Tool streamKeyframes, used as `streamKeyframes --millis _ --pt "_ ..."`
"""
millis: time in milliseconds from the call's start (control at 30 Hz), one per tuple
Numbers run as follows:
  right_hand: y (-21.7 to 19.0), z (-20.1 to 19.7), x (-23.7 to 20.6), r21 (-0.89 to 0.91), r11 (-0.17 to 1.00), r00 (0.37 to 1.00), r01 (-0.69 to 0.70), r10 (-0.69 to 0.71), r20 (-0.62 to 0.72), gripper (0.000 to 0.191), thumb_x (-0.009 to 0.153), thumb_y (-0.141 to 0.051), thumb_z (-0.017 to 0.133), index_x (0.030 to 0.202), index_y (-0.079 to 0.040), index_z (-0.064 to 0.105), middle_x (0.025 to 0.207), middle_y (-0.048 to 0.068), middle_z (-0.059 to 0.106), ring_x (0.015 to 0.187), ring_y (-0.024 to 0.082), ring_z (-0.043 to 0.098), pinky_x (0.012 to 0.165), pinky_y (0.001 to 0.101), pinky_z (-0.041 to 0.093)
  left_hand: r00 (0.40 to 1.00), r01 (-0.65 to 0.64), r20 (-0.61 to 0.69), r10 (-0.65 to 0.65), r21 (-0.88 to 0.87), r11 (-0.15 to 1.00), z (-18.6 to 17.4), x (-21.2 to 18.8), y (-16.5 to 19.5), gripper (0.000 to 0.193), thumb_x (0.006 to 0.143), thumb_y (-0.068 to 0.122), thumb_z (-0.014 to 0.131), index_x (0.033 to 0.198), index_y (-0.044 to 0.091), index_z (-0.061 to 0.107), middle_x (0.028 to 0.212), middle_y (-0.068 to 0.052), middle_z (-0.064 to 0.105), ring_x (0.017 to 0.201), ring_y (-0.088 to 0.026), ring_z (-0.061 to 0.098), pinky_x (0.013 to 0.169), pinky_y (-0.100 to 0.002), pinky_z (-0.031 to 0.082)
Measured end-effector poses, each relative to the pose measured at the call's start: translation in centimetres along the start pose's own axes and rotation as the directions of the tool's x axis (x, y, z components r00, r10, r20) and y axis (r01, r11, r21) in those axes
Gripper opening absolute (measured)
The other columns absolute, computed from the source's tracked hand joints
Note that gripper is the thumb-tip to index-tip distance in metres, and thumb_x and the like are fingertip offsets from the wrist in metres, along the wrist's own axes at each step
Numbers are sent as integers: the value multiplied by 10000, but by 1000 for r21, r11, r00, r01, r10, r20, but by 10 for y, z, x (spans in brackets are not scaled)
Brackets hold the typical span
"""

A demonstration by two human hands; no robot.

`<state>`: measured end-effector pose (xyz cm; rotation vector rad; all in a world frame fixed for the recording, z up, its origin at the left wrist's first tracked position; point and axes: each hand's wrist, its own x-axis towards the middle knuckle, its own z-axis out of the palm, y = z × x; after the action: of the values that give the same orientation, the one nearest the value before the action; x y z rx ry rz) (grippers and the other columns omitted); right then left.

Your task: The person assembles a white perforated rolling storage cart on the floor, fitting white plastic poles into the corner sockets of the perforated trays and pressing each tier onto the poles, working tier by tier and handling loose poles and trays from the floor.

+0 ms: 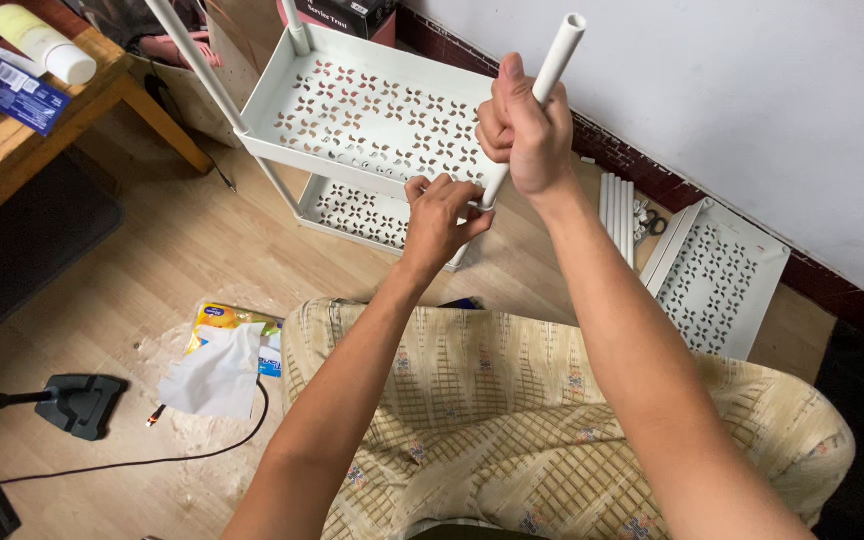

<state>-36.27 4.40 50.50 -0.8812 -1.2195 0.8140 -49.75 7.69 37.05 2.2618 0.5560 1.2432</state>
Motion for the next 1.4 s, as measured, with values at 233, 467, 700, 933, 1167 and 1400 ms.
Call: streamKeyframes --millis 233,467,700,933,1167,1400 --pt "24 24 -3 -364 927 886 89 -240 -397 601 1092 -529 409 615 -168 364 463 -62 342 358 74 320 310 274 277 999 -27 -46 27 -7 1000 10 -2 -8 291 771 184 874 991 130 692 744 79 700 833 -146 595 906 -400 335" --pt "-24 13 -16 -45 996 991 -81 85 102 581 1145 -420 489 649 -152 346 567 -19 349 514 81 330 496 253 295 999 -36 -10 36 23 999 -5 -11 12 312 754 221 880 982 135 687 808 42 716 853 -181 605 897 -418 336" --pt "-22 -6 -5 87 974 937 -207 172 305 597 1088 -441 520 610 -128 347 550 -18 336 489 91 301 456 264 245 995 -102 -10 103 85 991 -1 -12 9 269 754 216 870 946 132 701 814 27 650 852 -191 600 871 -419 341" --pt "11 -5 -8 0 1000 997 -18 18 -71 628 1117 -468 489 593 -176 301 496 -46 269 414 76 242 387 251 188 986 -163 -8 165 93 982 13 -3 -11 267 772 228 881 963 130 723 753 30 578 816 -184 563 810 -421 324" --pt "30 23 -10 -491 871 824 19 -292 -486 638 1110 -515 402 562 -190 366 449 -54 377 376 62 378 359 259 279 982 -186 -11 188 101 977 19 3 -15 296 760 240 873 995 114 743 731 32 567 789 -181 543 802 -411 322" --pt "-19 -14 -8 -20 995 951 -102 103 291 517 1098 -358 529 653 -145 374 584 -17 363 506 116 320 482 279 288 986 -164 19 163 73 984 5 -5 -4 254 764 248 876 944 133 740 731 39 579 802 -170 556 833 -400 327"
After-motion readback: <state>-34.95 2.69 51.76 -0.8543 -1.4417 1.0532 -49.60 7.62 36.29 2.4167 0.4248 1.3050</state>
